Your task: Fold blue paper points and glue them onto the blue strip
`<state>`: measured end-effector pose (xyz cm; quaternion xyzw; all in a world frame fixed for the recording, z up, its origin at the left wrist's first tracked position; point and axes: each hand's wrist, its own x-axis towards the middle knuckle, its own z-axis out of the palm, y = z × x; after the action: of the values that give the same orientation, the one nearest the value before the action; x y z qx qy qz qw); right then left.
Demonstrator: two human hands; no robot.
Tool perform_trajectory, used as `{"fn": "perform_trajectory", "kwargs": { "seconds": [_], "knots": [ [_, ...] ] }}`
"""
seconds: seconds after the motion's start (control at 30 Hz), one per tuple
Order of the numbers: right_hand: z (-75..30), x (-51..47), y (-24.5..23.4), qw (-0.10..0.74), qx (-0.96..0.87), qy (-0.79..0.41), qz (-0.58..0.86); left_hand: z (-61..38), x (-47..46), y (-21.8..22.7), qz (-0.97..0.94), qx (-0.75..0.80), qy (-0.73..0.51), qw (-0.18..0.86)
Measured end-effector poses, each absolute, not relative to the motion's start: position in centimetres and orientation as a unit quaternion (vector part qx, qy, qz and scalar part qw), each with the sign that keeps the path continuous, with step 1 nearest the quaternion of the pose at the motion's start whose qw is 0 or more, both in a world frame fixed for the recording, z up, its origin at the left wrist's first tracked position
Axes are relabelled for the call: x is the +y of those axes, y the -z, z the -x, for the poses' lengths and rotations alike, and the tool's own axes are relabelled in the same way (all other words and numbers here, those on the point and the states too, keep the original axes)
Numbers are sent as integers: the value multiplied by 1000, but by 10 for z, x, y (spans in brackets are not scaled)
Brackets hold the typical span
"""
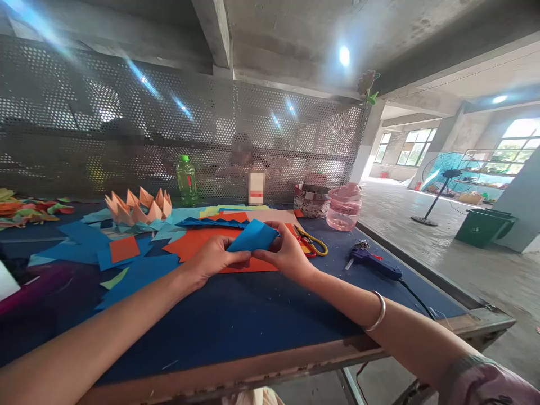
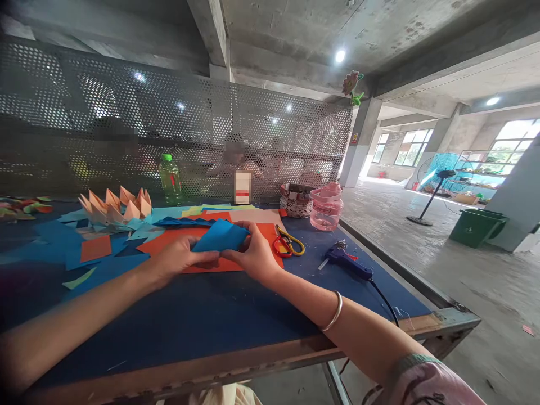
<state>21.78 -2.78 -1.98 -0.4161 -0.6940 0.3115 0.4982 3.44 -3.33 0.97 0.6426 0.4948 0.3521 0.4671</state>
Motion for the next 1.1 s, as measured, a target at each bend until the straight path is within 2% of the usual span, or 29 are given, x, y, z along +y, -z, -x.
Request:
{"fn": "perform_trajectory", "kwargs": {
  "seconds": [0.53, 0.83, 1.1],
  "knots": [
    [-220, -25, 17, 487, -708, -306, 410, -32, -28, -9, -620, 502, -362, 483],
    [-224, -23, 16, 506, -673, -344, 414, -29, -27, -13, -624, 510, -364, 467],
    [-225, -18, 22, 515, -689, -344, 376, -29, -28, -12, -590, 517, -375, 494]
  ]
}}
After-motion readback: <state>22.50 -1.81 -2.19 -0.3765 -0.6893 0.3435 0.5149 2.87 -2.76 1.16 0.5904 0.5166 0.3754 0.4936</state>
